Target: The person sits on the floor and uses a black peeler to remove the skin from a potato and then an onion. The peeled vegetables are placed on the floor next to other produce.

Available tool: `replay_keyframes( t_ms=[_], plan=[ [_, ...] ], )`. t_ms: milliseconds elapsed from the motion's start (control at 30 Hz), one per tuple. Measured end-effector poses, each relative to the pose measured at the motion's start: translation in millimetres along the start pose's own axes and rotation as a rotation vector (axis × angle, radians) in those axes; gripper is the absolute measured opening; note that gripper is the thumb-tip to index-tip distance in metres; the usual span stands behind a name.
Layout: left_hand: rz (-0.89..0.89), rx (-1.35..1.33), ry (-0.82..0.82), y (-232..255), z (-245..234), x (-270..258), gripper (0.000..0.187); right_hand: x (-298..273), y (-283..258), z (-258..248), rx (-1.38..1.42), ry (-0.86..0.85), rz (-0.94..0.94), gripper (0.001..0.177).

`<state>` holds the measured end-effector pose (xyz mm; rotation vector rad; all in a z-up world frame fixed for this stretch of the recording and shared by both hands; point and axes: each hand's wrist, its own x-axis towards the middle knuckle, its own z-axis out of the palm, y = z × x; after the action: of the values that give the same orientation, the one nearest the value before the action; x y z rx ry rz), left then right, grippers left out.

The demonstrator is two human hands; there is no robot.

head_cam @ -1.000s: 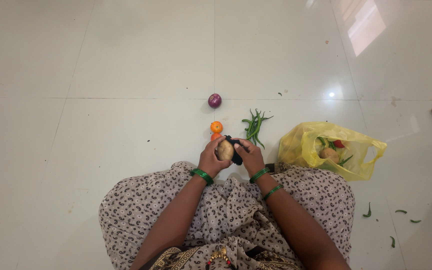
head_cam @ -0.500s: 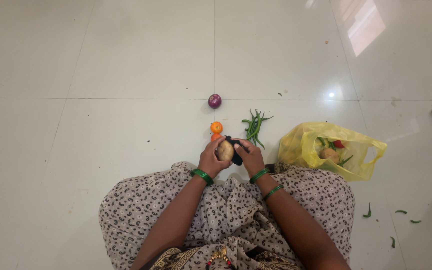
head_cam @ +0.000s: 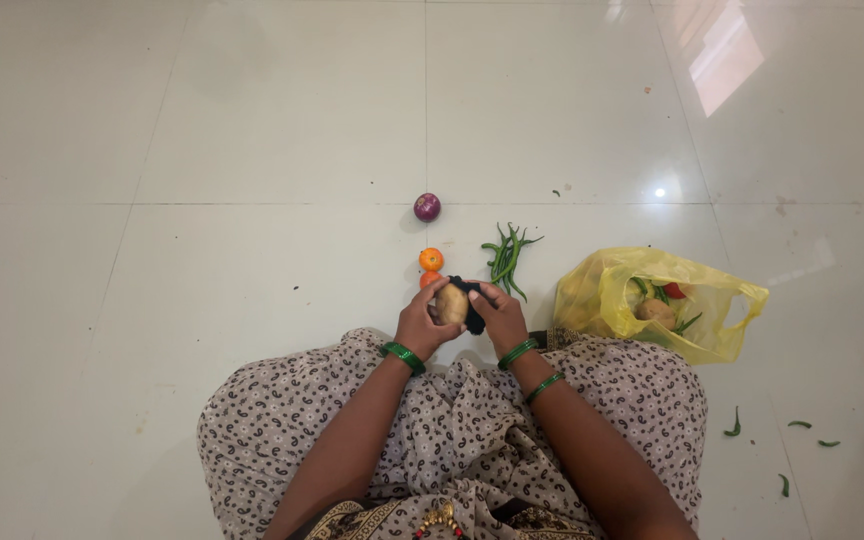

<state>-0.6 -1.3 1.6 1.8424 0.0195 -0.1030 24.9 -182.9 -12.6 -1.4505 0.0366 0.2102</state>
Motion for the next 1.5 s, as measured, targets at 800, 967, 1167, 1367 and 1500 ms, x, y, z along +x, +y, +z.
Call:
replay_keyframes(
  t_ms=[800,967,1167,1367,1500],
  plan=[
    [0.065,-0.311,-0.059,-29,7,10,0.079,-32,-50,29,-0.674,0.014,-0.709,0.035],
    [0.040,-0.406,-0.082,-30,8,9,0.081,-23,-40,22,-0.488,0.064,-0.519,0.028],
    [-0.095,-0.775,0.000,-14,3,12,0.067,-21,-28,18,-0.487,0.054,-0.409,0.029],
    [-0.224,-0.786,0.065,1,-6,11,0.068,-26,-20,24,-0.501,0.030,-0.479,0.032],
    [-0.241,-0.688,-0.007,-4,-4,11,0.078,-22,-23,19,-0.467,0.088,-0.372,0.029]
  ],
)
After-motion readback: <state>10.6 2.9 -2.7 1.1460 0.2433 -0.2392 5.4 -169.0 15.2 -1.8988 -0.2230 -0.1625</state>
